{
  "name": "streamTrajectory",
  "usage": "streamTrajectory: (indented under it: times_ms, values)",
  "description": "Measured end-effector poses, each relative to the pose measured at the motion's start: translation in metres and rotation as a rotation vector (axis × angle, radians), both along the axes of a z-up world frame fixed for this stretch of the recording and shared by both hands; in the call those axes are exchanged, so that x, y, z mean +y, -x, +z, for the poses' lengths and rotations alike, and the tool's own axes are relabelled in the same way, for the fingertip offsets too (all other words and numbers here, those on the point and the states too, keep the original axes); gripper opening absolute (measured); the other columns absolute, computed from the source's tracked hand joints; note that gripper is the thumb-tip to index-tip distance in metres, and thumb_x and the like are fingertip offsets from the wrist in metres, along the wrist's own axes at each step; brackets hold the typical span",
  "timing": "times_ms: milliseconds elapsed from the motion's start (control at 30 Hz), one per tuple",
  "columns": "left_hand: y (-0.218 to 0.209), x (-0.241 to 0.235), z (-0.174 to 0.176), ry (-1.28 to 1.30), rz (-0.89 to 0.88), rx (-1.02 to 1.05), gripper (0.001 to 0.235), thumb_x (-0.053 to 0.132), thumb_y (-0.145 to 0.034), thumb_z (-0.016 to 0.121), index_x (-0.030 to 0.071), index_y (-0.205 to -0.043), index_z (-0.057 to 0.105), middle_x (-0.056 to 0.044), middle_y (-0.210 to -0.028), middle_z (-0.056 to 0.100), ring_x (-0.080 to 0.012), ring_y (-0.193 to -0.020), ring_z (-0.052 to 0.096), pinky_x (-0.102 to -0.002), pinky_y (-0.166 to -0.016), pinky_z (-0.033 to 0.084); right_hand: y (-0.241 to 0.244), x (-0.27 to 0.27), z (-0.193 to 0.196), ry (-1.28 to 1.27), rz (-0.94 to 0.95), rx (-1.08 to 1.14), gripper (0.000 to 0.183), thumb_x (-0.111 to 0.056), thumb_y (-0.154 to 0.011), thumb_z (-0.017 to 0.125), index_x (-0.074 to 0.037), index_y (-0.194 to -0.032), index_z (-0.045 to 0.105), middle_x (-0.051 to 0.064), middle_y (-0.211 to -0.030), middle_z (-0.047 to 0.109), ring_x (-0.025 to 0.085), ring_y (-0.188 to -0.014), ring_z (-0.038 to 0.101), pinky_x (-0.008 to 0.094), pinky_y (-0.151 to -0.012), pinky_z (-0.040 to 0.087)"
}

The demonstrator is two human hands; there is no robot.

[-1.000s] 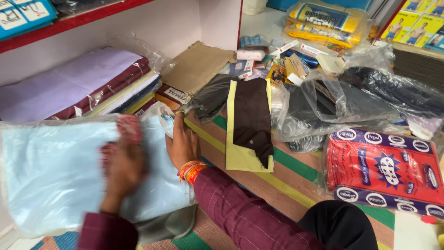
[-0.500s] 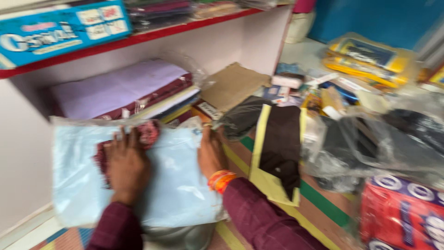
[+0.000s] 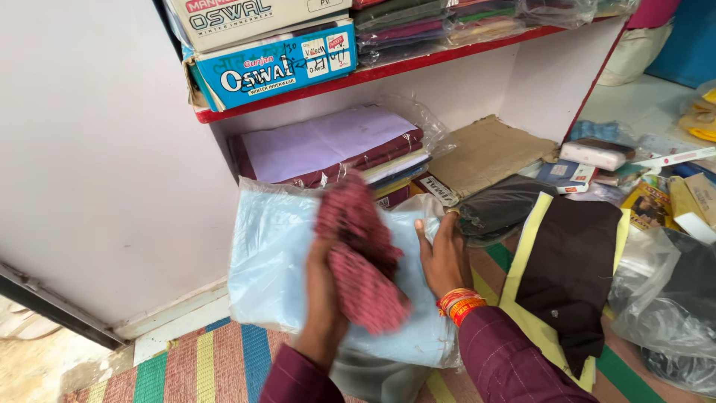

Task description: The person wipes a light blue plastic-wrapped bundle with a patterned cloth, then removes a brown garment from a plastic bag. They unfold the garment, stretch it out, and inspect the seams and edges before folding it back.

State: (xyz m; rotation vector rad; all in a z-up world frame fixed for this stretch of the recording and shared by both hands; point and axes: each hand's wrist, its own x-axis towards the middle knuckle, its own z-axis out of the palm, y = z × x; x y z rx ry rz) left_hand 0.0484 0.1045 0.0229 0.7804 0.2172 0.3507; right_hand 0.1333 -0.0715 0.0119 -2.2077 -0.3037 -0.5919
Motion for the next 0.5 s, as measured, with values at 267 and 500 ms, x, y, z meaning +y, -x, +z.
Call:
streamTrajectory:
  times_ms: [267, 500]
  values:
    - [-0.008, 0.003, 0.041, -0.964, 0.322, -0.142, 0.059, 0.037, -0.101, 0.042, 0.0, -0.148, 0.045, -0.021, -0.125, 0.066, -0.034, -0.1, 0.066, -0.045, -0.086, 0.055, 0.003, 0.001, 0.006, 0.216, -0.009, -0.1, 0.042, -0.03, -0.101, 0.057, 0.005, -0.122, 0.044, 0.031, -0.108, 0.065, 0.048, -0.097, 0.064, 0.054, -0.079, 0.051]
    - [-0.047, -0.016, -0.018, -1.927, 0.141, -0.045, 0.056, 0.034, -0.1, 0.049, -0.001, -0.144, 0.05, -0.024, -0.157, 0.04, -0.0409, -0.142, 0.039, -0.054, -0.113, 0.028, -0.01, 0.011, -0.009, 0.863, -0.134, -0.4, 0.035, -0.019, -0.091, 0.058, -0.007, -0.123, 0.051, 0.01, -0.111, 0.063, 0.027, -0.106, 0.063, 0.048, -0.086, 0.055]
